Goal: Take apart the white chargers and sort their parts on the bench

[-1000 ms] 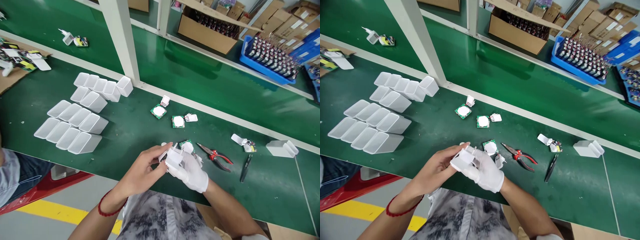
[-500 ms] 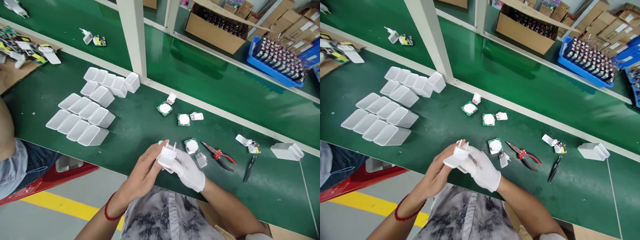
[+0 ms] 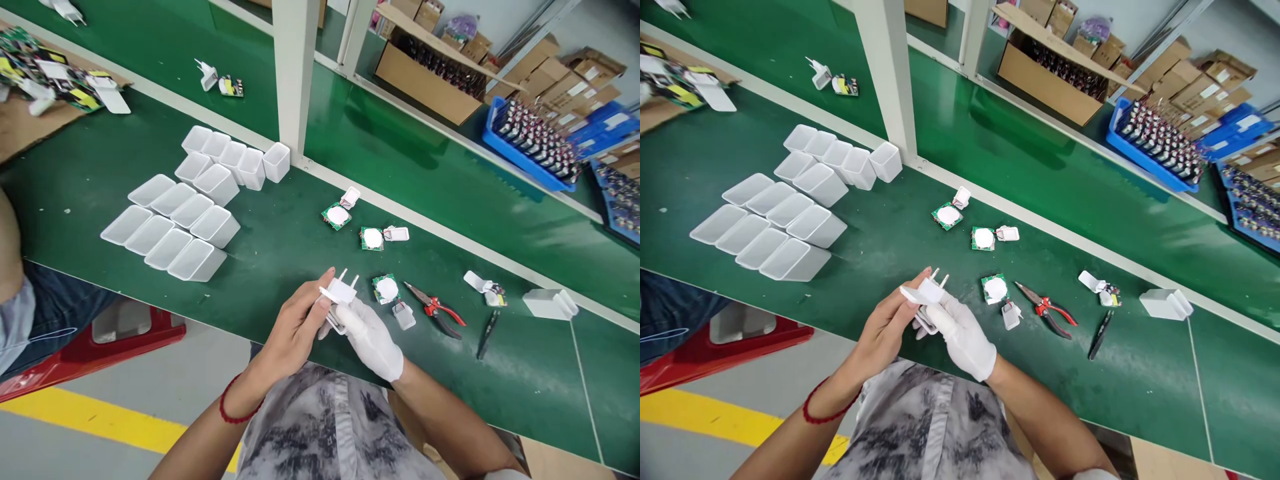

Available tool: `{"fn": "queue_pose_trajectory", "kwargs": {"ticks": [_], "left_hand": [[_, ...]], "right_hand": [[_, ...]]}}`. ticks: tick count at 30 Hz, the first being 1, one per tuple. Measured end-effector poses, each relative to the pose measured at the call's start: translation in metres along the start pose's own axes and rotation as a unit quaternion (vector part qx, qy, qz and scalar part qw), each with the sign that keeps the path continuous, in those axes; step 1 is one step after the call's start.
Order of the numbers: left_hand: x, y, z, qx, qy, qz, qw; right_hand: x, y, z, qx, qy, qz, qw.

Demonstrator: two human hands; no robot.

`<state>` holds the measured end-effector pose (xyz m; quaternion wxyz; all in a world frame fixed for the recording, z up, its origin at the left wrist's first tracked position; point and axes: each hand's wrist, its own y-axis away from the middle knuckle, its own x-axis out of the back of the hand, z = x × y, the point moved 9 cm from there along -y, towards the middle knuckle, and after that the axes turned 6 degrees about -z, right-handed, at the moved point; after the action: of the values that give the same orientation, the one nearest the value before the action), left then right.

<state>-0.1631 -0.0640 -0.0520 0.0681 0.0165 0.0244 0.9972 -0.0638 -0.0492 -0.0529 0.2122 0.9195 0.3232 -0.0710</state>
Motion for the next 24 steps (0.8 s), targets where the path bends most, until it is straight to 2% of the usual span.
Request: {"fn": "queue_pose_trajectory", "kwargs": {"ticks": [3,7,10,13,15,17,19,21,24], "left_hand": [[0.001,0.001,0.009,-0.03,-0.01,0.009,0.999],[-0.001,0.002,0.021,-0.069,-0.056,0.018,0.996],[0.0,-0.003,0.023,-0.056,-0.062,0.03,0.996],[0.003,-0.012,0.022,-0.012,-0.046,0.039,0.998],[0.007,-0.018,0.023,0.022,-0.068,0.057,0.996],[0.007,-0.021,0.025,0.057,-0.107,0.057,0.991],[0.0,-0.023,0.027,0.083,-0.132,0.029,0.987],[-0.011,-0.023,0.03,0.086,-0.11,-0.003,0.99],[-0.022,-0.02,0.039,0.043,-0.026,-0.02,0.999]], "right_hand": [[0.001,0.0,-0.001,0.013,-0.002,-0.005,1.0],[0.003,-0.002,-0.002,0.042,-0.012,0.021,0.999],[0.005,-0.002,-0.006,0.04,0.008,0.022,0.999],[0.012,0.005,-0.021,0.058,0.108,-0.001,0.992],[0.022,0.015,-0.038,0.113,0.209,0.022,0.971],[0.031,0.026,-0.051,0.156,0.308,0.075,0.935],[0.035,0.031,-0.056,0.154,0.362,0.118,0.912],[0.04,0.03,-0.055,0.132,0.324,0.142,0.926],[0.056,0.027,-0.05,0.126,0.107,0.174,0.971]]}}
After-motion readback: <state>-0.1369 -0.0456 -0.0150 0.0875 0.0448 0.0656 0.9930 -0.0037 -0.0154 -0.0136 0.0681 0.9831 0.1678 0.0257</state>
